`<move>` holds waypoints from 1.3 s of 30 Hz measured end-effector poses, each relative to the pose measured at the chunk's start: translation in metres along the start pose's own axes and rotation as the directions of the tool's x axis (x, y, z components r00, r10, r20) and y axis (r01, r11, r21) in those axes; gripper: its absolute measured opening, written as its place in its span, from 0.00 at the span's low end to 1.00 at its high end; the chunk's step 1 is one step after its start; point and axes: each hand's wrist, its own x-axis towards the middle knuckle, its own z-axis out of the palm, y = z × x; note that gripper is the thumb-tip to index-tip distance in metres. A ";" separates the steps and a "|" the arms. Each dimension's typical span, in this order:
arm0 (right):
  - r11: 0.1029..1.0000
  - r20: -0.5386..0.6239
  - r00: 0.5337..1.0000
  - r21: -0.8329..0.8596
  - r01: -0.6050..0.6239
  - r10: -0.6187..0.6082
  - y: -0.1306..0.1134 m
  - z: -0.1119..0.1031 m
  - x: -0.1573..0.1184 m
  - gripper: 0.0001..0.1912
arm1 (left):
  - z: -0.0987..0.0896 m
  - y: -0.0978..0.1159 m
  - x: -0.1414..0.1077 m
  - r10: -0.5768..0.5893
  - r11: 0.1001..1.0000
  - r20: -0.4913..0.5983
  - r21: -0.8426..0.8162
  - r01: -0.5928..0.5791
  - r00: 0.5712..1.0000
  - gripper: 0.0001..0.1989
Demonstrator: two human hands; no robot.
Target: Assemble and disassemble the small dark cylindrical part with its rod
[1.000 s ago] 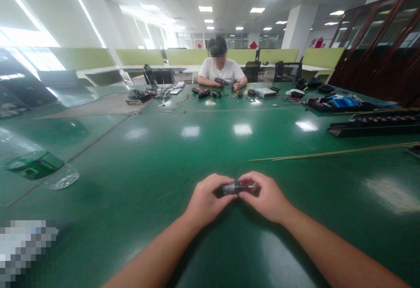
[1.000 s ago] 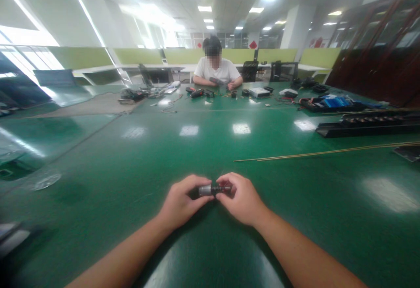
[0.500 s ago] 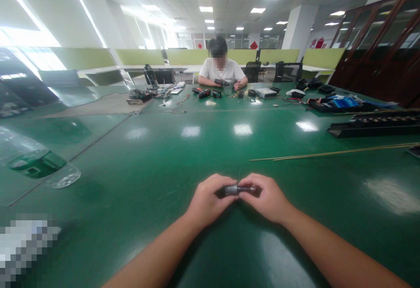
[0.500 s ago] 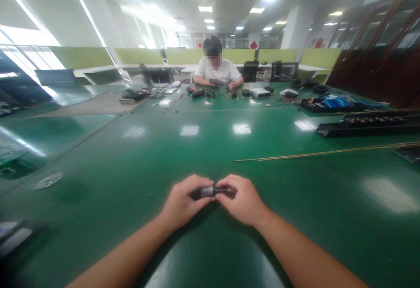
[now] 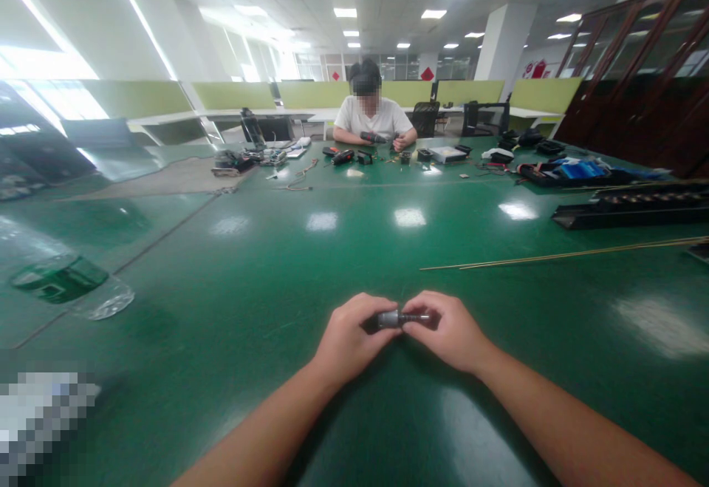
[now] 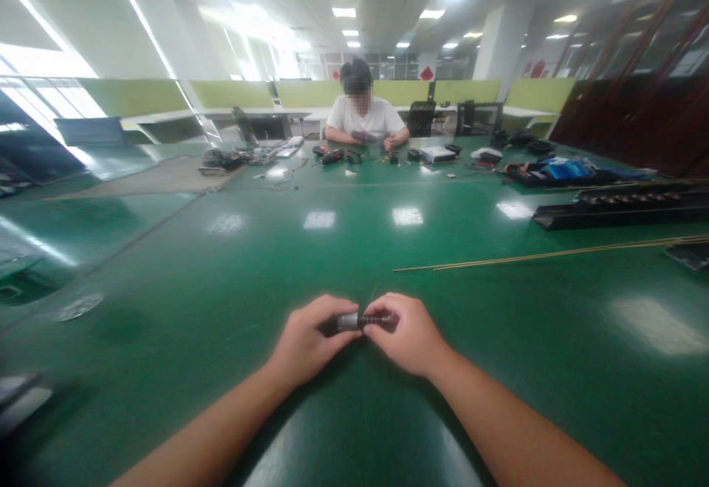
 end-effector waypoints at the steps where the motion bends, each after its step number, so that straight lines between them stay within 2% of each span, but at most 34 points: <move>1: 1.000 0.002 1.000 0.001 0.000 0.000 0.000 0.000 0.000 0.06 | 0.000 0.000 0.000 0.001 1.000 0.000 0.001 -0.001 1.000 0.11; 15: 1.000 0.006 1.000 -0.002 -0.005 0.005 0.000 -0.001 0.000 0.05 | 0.000 0.000 -0.001 -0.009 1.000 -0.017 -0.017 0.009 1.000 0.11; 26: 0.997 -0.002 0.997 -0.012 -0.076 0.076 -0.002 -0.001 -0.001 0.05 | -0.001 -0.003 -0.001 -0.024 1.000 -0.031 -0.007 0.024 0.999 0.12; 39: 0.996 -0.021 0.996 -0.019 -0.086 0.086 -0.003 -0.003 -0.001 0.06 | -0.003 0.001 -0.001 -0.026 1.000 -0.037 0.004 0.026 0.999 0.13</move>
